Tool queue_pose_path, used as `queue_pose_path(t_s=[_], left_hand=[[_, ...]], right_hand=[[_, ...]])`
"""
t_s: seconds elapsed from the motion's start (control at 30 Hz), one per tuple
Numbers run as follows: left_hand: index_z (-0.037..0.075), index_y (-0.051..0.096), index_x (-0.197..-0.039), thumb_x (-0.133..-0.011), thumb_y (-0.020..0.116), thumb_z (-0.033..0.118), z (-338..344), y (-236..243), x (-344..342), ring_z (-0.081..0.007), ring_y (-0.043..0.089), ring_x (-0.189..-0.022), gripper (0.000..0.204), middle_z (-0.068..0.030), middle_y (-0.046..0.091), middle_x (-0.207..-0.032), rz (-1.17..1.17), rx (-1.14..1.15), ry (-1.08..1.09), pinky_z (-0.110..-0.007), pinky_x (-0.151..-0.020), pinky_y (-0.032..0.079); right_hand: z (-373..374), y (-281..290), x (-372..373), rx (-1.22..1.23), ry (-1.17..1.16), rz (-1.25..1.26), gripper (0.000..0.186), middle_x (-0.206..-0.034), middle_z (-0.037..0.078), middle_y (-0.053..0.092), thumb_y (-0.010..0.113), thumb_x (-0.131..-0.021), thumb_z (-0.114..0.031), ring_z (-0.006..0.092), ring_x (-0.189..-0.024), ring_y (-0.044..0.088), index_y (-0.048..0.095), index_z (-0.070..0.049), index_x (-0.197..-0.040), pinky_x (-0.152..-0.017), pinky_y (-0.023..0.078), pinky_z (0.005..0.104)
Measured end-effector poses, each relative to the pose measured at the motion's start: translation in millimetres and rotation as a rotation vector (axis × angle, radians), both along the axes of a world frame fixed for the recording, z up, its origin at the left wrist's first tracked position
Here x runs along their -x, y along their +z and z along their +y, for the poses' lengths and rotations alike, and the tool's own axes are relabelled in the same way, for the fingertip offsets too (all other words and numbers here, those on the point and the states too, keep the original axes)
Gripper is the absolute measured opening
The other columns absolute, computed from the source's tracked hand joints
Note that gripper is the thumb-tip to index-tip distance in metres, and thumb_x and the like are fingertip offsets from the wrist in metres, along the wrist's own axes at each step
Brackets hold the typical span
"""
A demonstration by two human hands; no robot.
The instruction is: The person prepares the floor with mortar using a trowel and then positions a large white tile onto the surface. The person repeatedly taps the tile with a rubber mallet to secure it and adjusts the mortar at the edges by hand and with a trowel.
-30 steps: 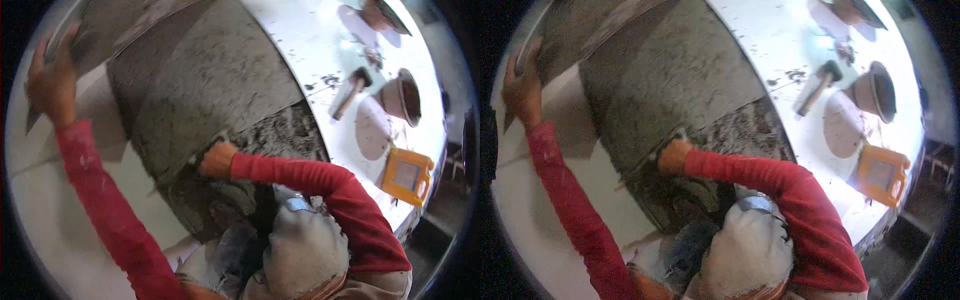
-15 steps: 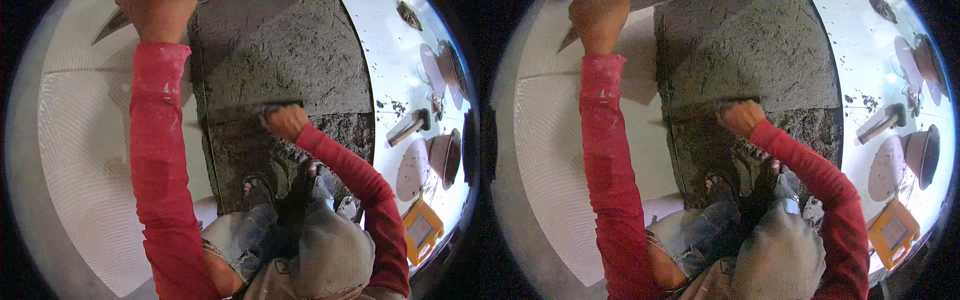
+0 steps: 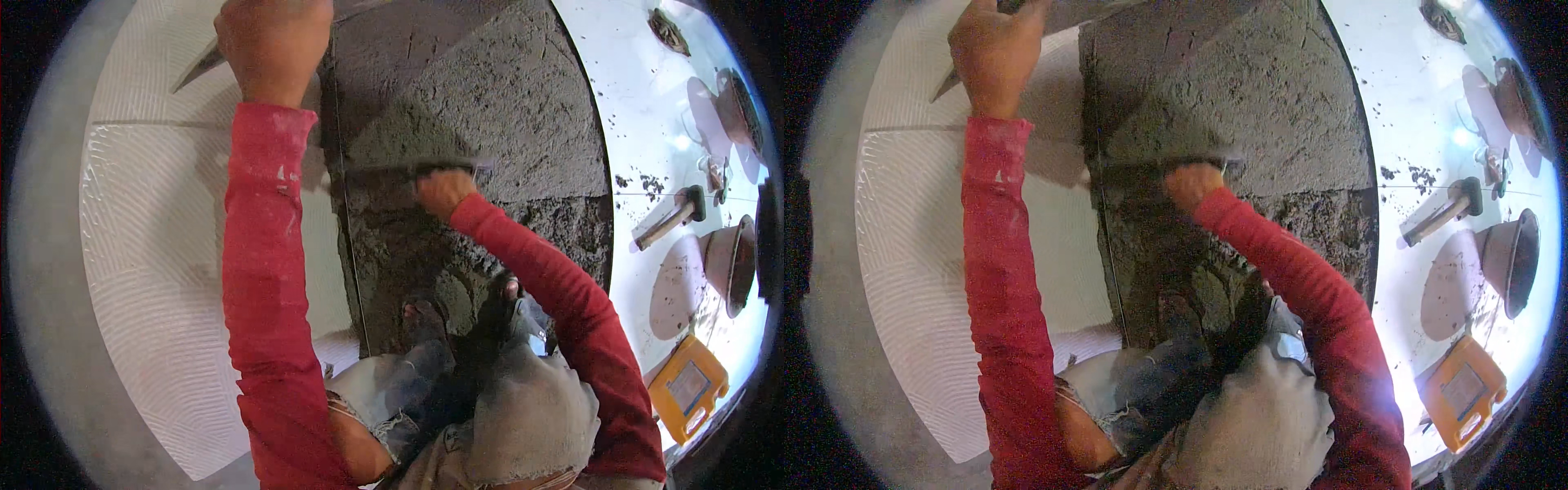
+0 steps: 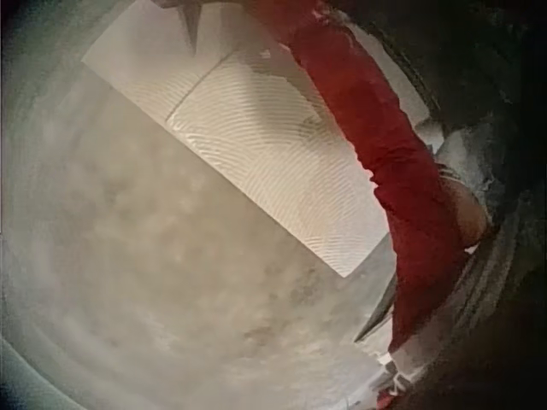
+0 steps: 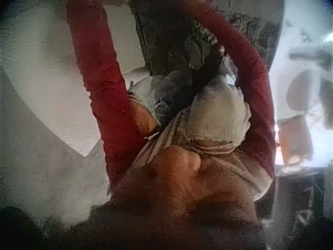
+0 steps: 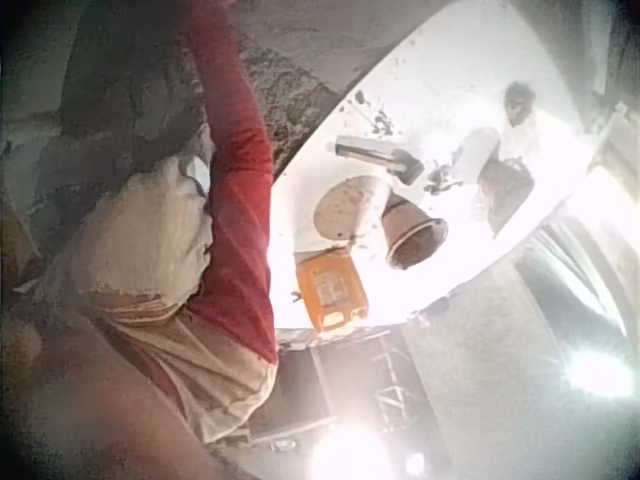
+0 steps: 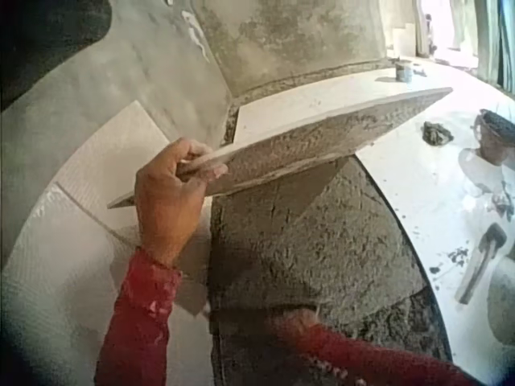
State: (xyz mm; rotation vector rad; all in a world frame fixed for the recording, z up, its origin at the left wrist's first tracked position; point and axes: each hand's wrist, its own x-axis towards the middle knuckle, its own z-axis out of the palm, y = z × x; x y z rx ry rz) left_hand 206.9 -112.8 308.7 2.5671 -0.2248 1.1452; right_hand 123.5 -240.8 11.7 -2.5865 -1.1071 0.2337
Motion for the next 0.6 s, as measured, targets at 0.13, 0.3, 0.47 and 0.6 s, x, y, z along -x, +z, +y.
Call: queue_pose_path(t_s=[0.13,0.3,0.47,0.6], left_hand=[[0.001,0.065,-0.085,-0.076,0.081,0.01,2,-2,6,-0.0166,0.068,-0.073,0.021,-0.0101,0.071,-0.08,-0.033,-0.05,0.032,-0.03,-0.065,0.051],[0.001,0.064,-0.084,-0.075,0.082,0.01,-1,-4,17,-0.0159,0.068,-0.072,0.021,-0.01,0.071,-0.08,-0.012,-0.092,0.098,-0.03,-0.065,0.051],[0.002,0.065,-0.091,-0.074,0.081,0.003,-5,-5,23,-0.0171,0.07,-0.074,0.023,-0.0091,0.072,-0.085,0.226,-0.052,0.072,-0.031,-0.068,0.054],[0.013,0.072,-0.104,-0.082,0.077,0.019,4,-19,34,-0.0189,0.071,-0.085,0.023,-0.0078,0.073,-0.095,0.259,-0.171,0.055,-0.029,-0.072,0.052]], right_hand=[[-6,9,33,0.127,0.311,0.121,0.02,-0.071,0.009,0.071,0.06,-0.087,-0.028,0.0291,-0.067,0.071,0.074,-0.015,-0.081,-0.057,0.056,0.0448],[-16,33,-70,0.048,-0.229,0.125,0.037,-0.076,0.01,0.073,0.054,-0.09,-0.038,0.0318,-0.073,0.072,0.073,-0.012,-0.073,-0.063,0.056,0.048],[-61,-31,-84,0.111,-0.132,-0.134,0.033,-0.062,0.007,0.065,0.054,-0.09,-0.037,0.0285,-0.054,0.066,0.07,-0.014,-0.074,-0.05,0.052,0.0403],[-128,-28,35,0.11,0.148,0.006,0.02,-0.066,0.007,0.064,0.059,-0.086,-0.031,0.0281,-0.05,0.062,0.07,-0.016,-0.08,-0.045,0.049,0.0431]])
